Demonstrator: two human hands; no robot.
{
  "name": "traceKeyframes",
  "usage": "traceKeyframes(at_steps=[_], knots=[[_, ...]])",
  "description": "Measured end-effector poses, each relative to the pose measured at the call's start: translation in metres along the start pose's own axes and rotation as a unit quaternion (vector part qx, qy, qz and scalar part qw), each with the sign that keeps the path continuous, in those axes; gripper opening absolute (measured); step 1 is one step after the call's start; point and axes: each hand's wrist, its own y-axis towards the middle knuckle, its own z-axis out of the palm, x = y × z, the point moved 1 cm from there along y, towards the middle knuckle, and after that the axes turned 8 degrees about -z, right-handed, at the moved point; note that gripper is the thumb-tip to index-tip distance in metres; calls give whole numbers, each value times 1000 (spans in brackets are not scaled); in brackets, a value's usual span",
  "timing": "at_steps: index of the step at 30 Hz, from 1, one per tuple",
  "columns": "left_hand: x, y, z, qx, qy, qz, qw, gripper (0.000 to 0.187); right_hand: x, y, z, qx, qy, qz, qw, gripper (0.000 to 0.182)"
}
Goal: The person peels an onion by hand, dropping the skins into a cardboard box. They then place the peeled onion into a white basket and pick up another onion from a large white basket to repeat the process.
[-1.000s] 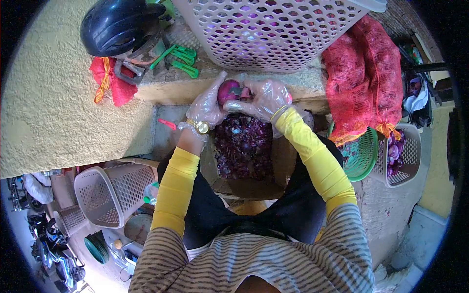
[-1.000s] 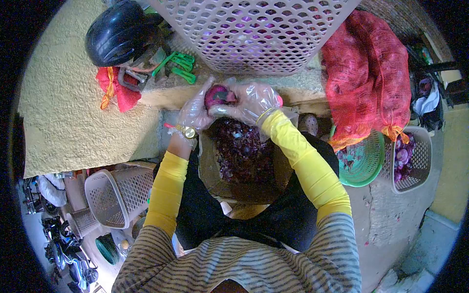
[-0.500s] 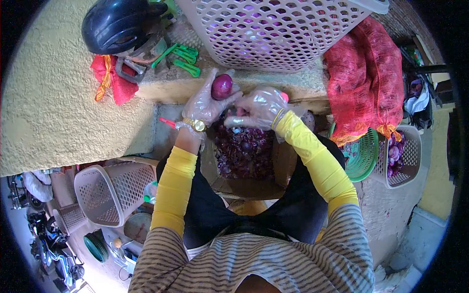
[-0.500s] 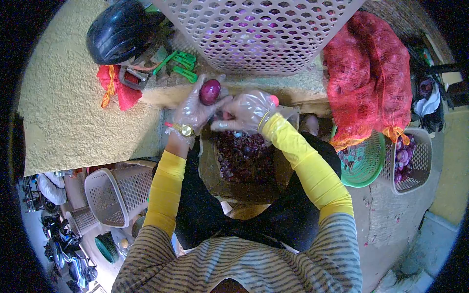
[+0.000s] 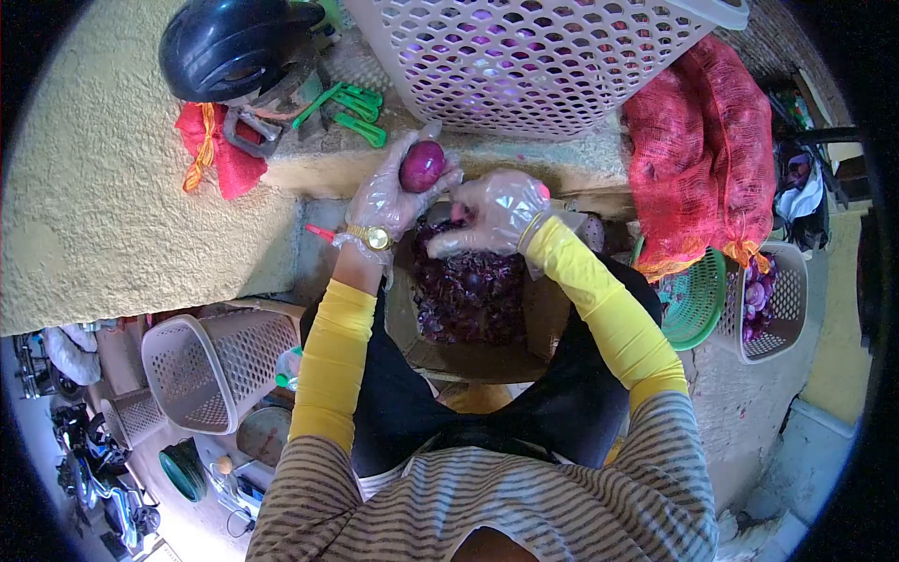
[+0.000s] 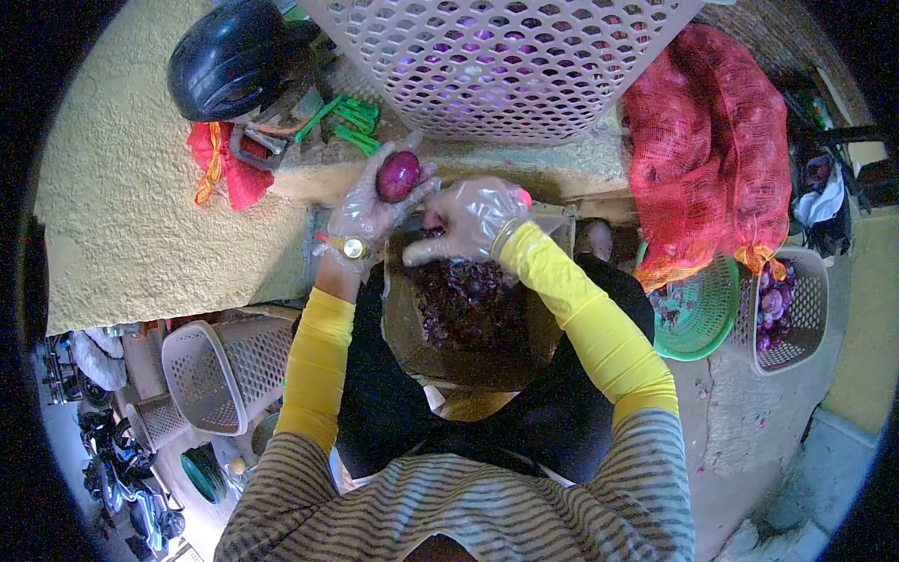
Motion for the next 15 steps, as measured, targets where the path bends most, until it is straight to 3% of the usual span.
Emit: traceKeyframes(at_steps=[2,3,6,9,10,11,12,13,14,15], knots=[[-1,2,-1,9,21,18,1000,46,-2,-2,-7,-78,37,64,994,68],[0,-1,5,9,21,18,1000,46,-4,-3,-7,-78,37,64,994,68],[3,-6,14,19,2,11,1000,50,-7,-4,-13,-199,38,70,977,65],[13,9,-13,32,-10,-47,998,51,-18,-3,-4,-216,9,59,975,65],[19,16,-25,4,191,49,980,49,-18,-3,-3,-216,9,59,975,65],[22,23,-36,-23,383,142,912,46,-19,-3,-3,-212,10,55,976,65],[19,16,-26,-23,383,142,912,46,-19,-3,-2,-209,10,52,977,65],[13,4,-6,-2,201,29,979,43,-18,-3,-2,-209,10,52,977,65],[11,-2,6,20,9,-85,996,41,-18,-2,-3,-208,14,58,976,65],[10,-3,6,20,9,-85,996,41,-16,-2,-4,-207,18,65,976,65]])
